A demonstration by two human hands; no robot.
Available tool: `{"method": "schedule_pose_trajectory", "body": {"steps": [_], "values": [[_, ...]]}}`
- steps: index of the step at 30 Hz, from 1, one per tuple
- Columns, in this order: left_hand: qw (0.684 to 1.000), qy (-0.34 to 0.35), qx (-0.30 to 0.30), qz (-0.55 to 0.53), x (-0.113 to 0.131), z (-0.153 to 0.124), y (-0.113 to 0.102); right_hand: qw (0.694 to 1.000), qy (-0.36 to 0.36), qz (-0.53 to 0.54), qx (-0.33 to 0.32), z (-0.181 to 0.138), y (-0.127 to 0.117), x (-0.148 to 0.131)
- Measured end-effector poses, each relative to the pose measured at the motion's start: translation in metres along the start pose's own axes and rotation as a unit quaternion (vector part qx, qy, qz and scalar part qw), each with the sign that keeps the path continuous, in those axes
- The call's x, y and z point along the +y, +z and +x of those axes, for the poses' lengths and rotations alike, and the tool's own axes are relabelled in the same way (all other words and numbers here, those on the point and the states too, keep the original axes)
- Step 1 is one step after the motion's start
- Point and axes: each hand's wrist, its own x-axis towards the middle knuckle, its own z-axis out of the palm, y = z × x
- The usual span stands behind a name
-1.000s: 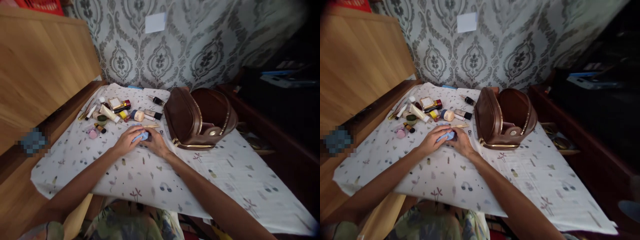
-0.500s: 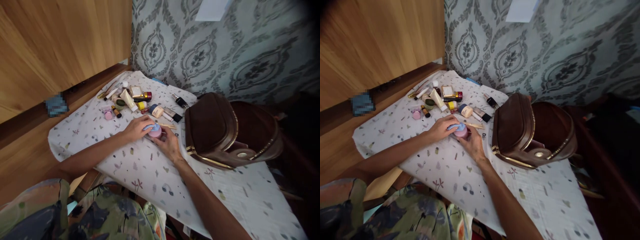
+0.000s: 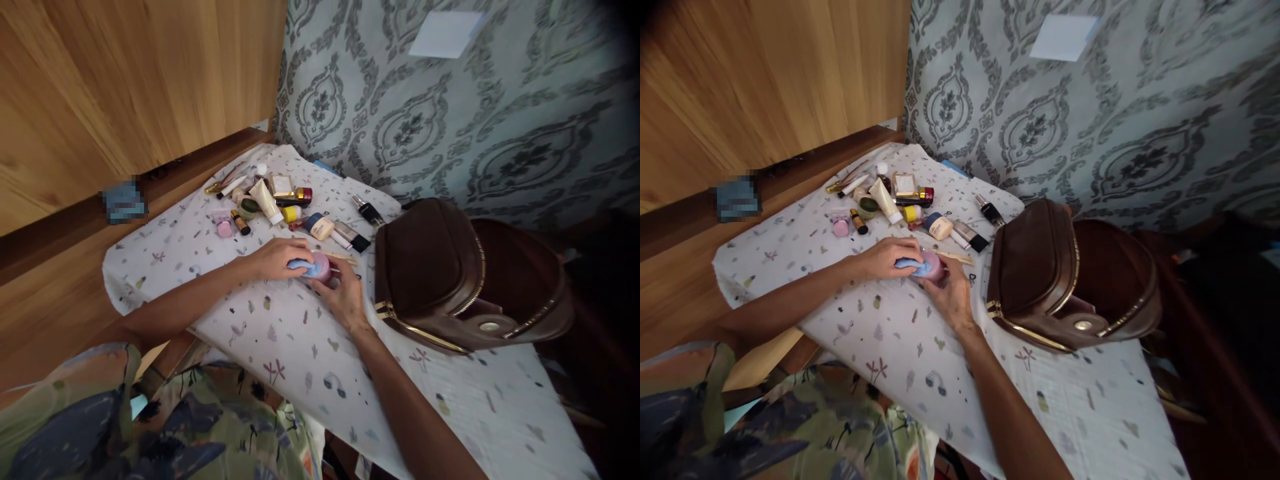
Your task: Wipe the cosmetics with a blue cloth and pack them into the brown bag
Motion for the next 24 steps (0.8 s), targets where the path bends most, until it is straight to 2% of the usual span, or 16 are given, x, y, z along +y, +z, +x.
{"method": "schedule_pose_trajectory", "body": {"steps": [7,11,16,21,24], "values": [[0.998,-0.012,0.054,-0.020,0.009,-0.002,0.011,0.987,-0.114,-0.112,-0.008,-0.002,-0.003,-0.008],[0.993,-0.045,0.106,-0.013,0.010,-0.002,0.013,0.980,-0.140,-0.139,-0.013,-0.003,-0.003,-0.012],[0.987,-0.090,0.132,-0.005,0.007,0.000,0.009,0.984,-0.136,-0.115,-0.025,-0.004,-0.002,-0.011],[0.988,-0.124,0.092,0.019,-0.001,0.000,0.005,0.993,-0.081,-0.059,-0.066,-0.006,-0.001,-0.008],[0.988,-0.130,0.079,0.026,-0.003,0.000,0.005,0.995,-0.060,-0.048,-0.068,-0.006,-0.001,-0.007]]}}
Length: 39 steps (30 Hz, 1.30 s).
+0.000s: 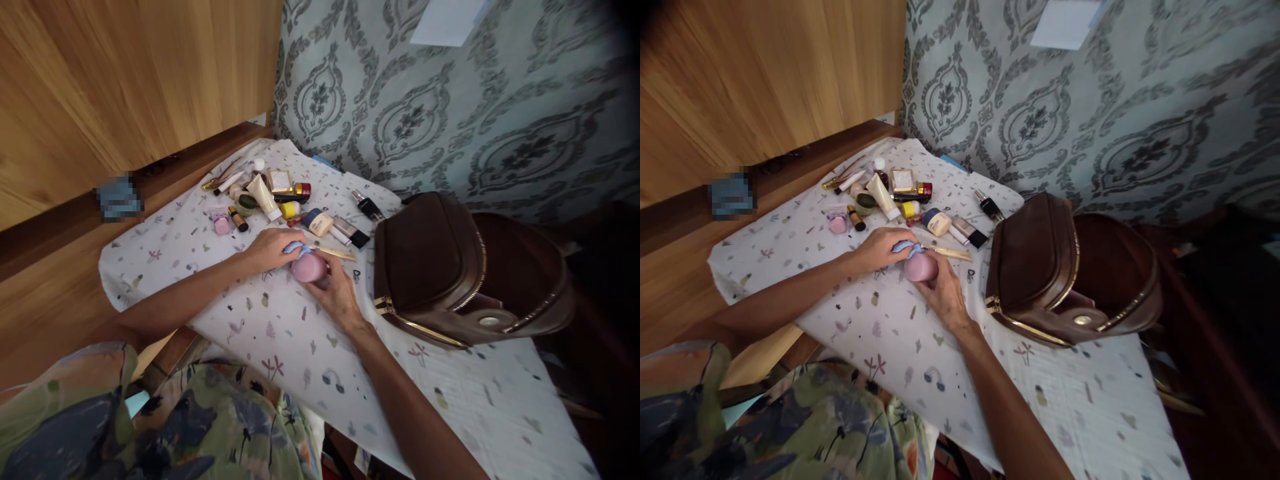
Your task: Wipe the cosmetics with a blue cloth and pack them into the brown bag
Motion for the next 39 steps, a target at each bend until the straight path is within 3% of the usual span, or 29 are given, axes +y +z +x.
{"method": "schedule_pose_trajectory", "body": {"steps": [8,20,26,33,39], "values": [[0.999,0.002,-0.029,0.015,-0.001,0.001,-0.001,0.999,0.022,-0.006,0.041,0.004,-0.005,-0.005],[0.996,0.028,-0.088,-0.004,0.002,0.000,-0.001,0.987,0.093,0.076,0.107,0.003,-0.002,0.000],[0.992,0.048,-0.116,-0.025,0.008,0.000,-0.002,0.987,0.096,0.102,0.077,0.004,-0.007,-0.006],[0.988,0.062,-0.101,-0.094,0.010,0.001,-0.002,0.994,0.077,0.031,0.075,0.002,-0.007,0.001],[0.996,0.016,-0.026,-0.089,0.012,0.000,-0.002,0.991,0.104,0.036,0.079,0.002,-0.002,0.007]]}}
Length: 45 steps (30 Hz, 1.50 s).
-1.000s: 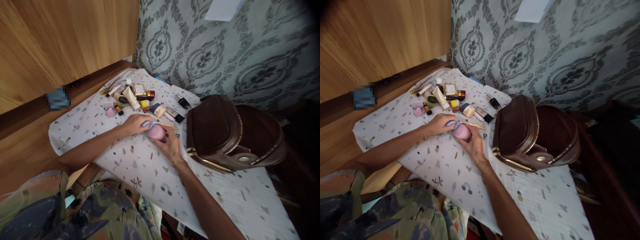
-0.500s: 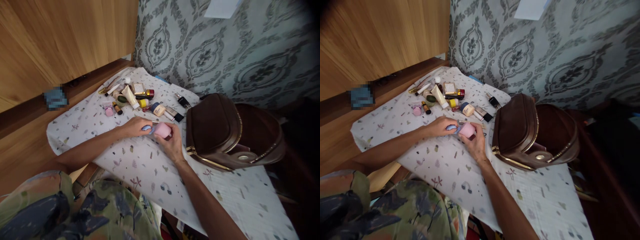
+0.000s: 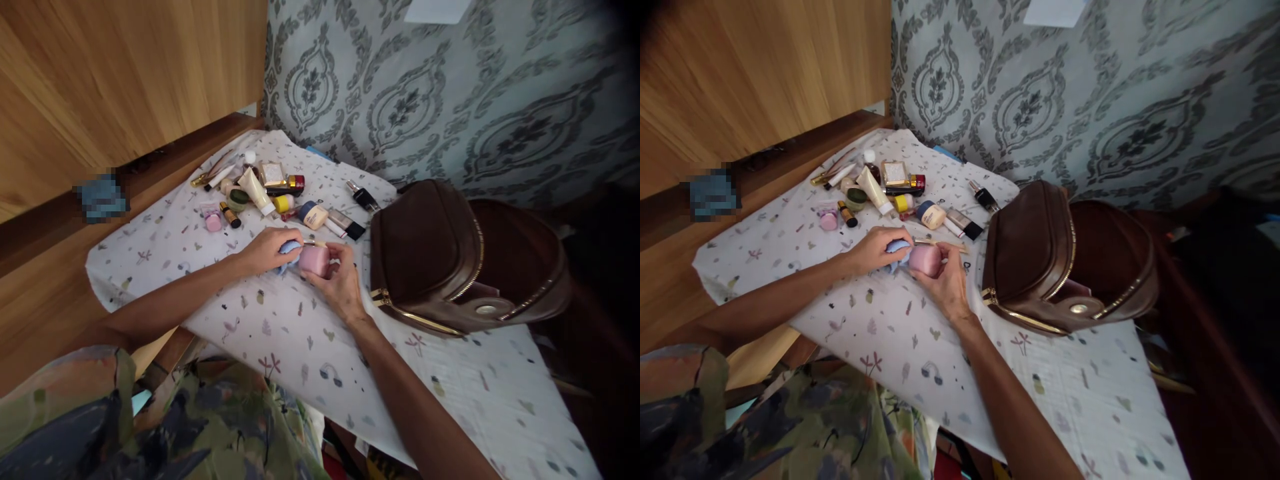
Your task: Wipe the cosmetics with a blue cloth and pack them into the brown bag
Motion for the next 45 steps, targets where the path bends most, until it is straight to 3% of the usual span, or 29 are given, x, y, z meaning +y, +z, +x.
{"method": "schedule_pose_trajectory", "body": {"steps": [4,7,17,22,26,31,38,45], "values": [[0.998,-0.008,0.061,-0.005,0.001,-0.001,0.002,0.998,-0.052,-0.023,-0.024,0.000,-0.002,-0.006],[0.998,0.001,0.064,-0.007,0.002,-0.001,0.003,0.995,-0.085,-0.031,-0.043,0.001,-0.001,-0.007],[0.997,0.067,0.013,-0.030,0.000,0.000,0.000,0.999,-0.019,-0.017,-0.045,0.003,0.001,-0.002],[0.998,0.058,-0.005,-0.034,0.001,0.001,-0.001,0.999,0.040,0.010,-0.020,0.002,0.000,-0.008],[0.998,0.050,-0.009,-0.047,-0.001,0.000,0.000,0.998,0.047,0.041,-0.005,0.002,0.000,-0.008],[0.997,0.044,-0.017,-0.060,-0.001,0.000,0.000,0.995,0.033,0.095,-0.004,0.003,0.000,-0.011],[0.996,-0.016,-0.011,-0.085,0.004,0.000,-0.001,0.990,0.006,0.137,-0.018,0.004,0.000,-0.004],[0.995,-0.020,0.001,-0.100,-0.001,0.002,-0.001,0.995,-0.078,0.044,-0.048,0.000,0.000,-0.004]]}}
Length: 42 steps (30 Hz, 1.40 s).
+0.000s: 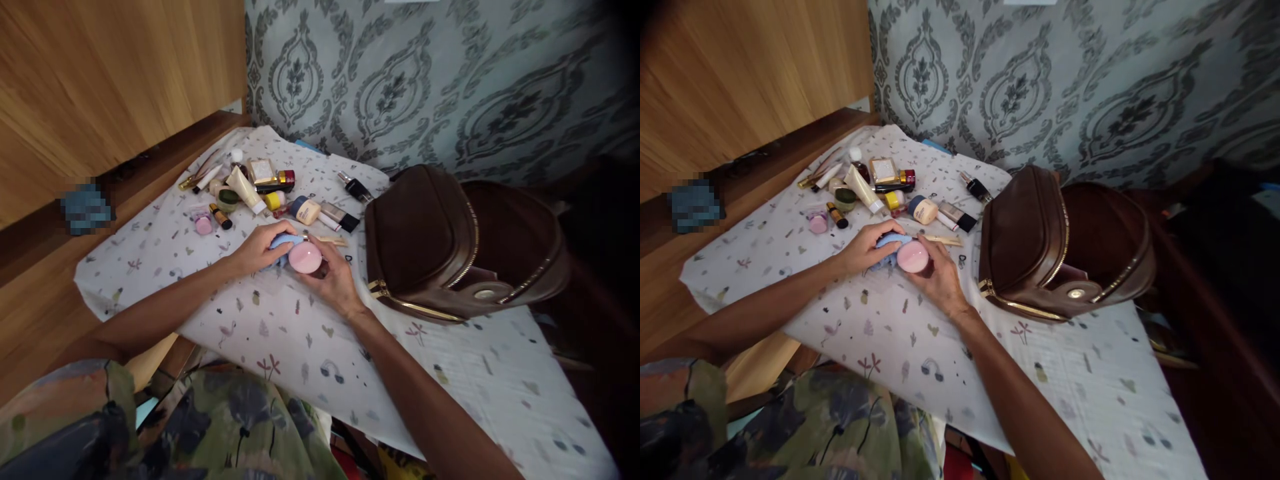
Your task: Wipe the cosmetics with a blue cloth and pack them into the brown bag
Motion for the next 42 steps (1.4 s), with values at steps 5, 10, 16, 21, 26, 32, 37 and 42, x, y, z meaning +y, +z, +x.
{"method": "schedule_pose_trajectory", "body": {"steps": [5,10,16,21,26,32,37,42], "values": [[1.000,0.022,-0.003,0.001,0.000,0.000,0.000,0.999,0.020,0.003,-0.040,-0.005,0.001,-0.004],[0.997,0.060,-0.034,0.046,0.002,-0.004,0.007,0.997,0.009,-0.054,-0.048,-0.007,0.000,-0.004],[0.988,0.019,-0.073,0.137,0.008,-0.010,0.020,0.996,0.014,-0.072,-0.055,-0.007,-0.001,-0.004],[0.997,0.021,-0.042,0.054,0.004,-0.009,0.019,0.996,0.042,-0.043,-0.066,-0.005,-0.002,-0.006],[0.996,-0.064,-0.021,-0.065,0.008,-0.004,0.015,0.994,0.092,0.041,-0.047,-0.002,-0.002,-0.007],[0.973,-0.156,-0.002,-0.172,0.015,0.000,0.016,0.980,0.119,0.153,-0.034,0.003,-0.003,-0.008],[0.971,-0.152,-0.014,-0.183,0.009,0.002,0.013,0.970,0.112,0.216,-0.024,0.005,-0.007,-0.010],[0.977,-0.121,0.021,-0.172,-0.002,0.003,0.012,0.949,0.120,0.290,-0.039,0.006,-0.010,-0.012]]}}
